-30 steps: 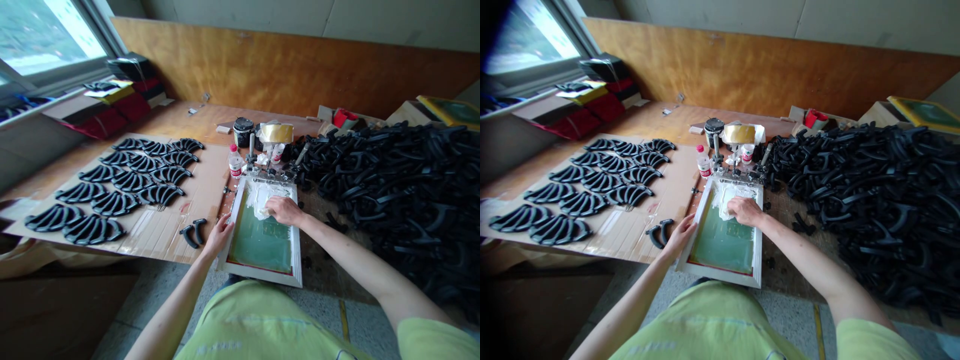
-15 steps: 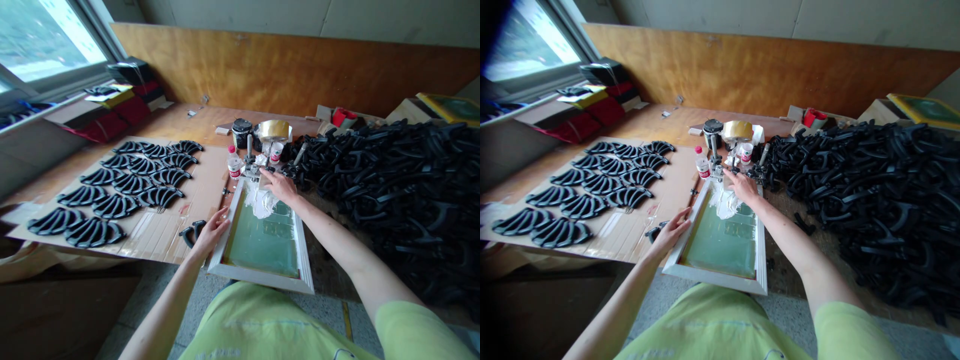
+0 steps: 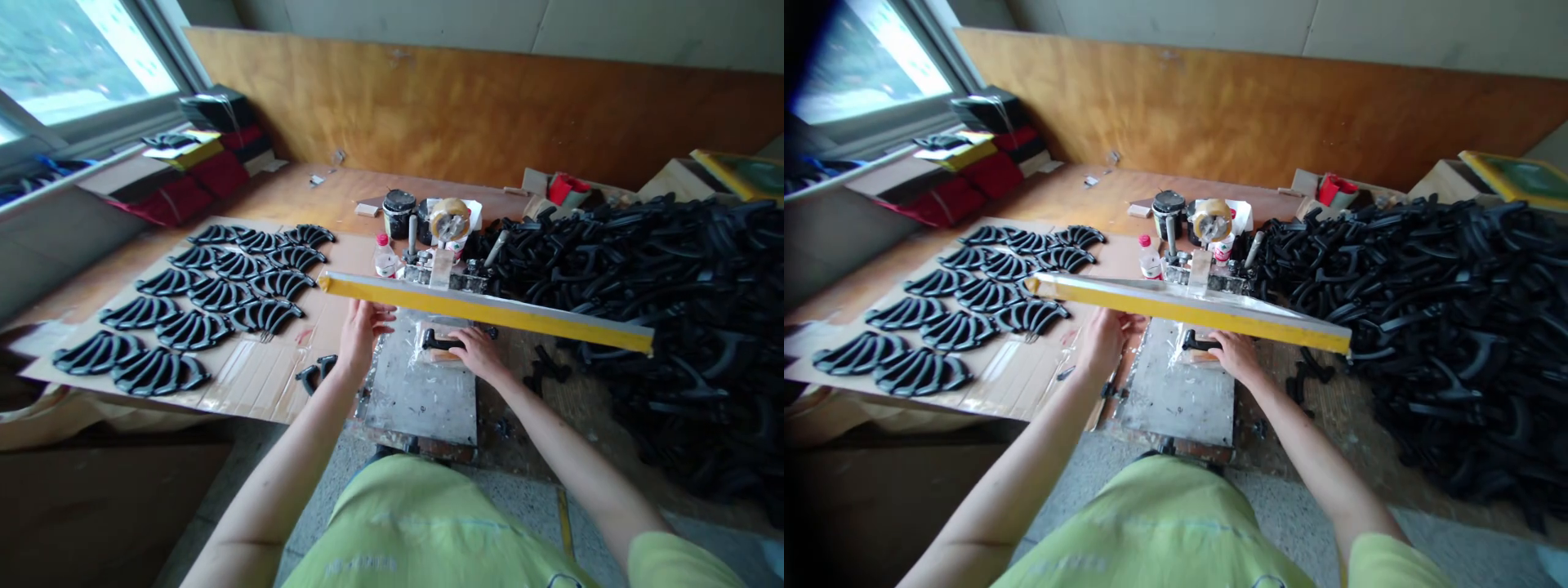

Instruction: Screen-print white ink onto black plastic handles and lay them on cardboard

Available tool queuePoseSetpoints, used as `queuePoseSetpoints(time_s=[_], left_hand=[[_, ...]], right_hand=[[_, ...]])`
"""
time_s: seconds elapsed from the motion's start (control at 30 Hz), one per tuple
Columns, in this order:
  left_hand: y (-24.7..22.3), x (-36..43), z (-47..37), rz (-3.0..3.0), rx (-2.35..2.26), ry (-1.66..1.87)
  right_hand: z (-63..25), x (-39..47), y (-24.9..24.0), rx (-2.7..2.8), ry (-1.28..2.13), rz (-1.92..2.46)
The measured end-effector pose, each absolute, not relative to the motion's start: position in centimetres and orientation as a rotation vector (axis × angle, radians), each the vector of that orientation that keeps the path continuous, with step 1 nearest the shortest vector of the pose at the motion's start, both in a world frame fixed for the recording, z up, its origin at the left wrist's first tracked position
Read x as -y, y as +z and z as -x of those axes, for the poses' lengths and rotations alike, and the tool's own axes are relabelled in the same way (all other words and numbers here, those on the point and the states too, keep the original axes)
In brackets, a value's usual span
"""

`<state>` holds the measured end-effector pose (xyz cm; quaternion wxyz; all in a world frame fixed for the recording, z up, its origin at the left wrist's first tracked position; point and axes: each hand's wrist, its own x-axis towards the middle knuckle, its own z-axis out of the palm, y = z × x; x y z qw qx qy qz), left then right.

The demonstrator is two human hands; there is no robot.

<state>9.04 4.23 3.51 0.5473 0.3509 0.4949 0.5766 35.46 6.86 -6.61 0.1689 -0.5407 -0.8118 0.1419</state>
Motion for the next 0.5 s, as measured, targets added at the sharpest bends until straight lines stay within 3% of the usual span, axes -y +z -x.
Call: queuePoseSetpoints(time_s=[0.13, 0.3, 0.37, 0.5], left_hand=[[-1.6, 1.3, -12.1, -0.634, -1.176, 0.808], [-6.3, 5.1, -8.8, -0.461, -1.322, 0.829], [-8.3, 5.6, -3.8, -0.464, -1.548, 0.849], [-12.6, 6.7, 6.2, -0.419, -2.064, 0.717]], right_hand=[[-31.0, -3.1, -4.4, 2.366, 0.249, 1.430], [-30.2, -0.2, -5.2, 2.551, 0.403, 1.007], [-34.6, -1.5, -6.4, 2.429, 0.415, 1.287], [-46.9, -5.6, -8.6, 1.884, 0.239, 2.349]])
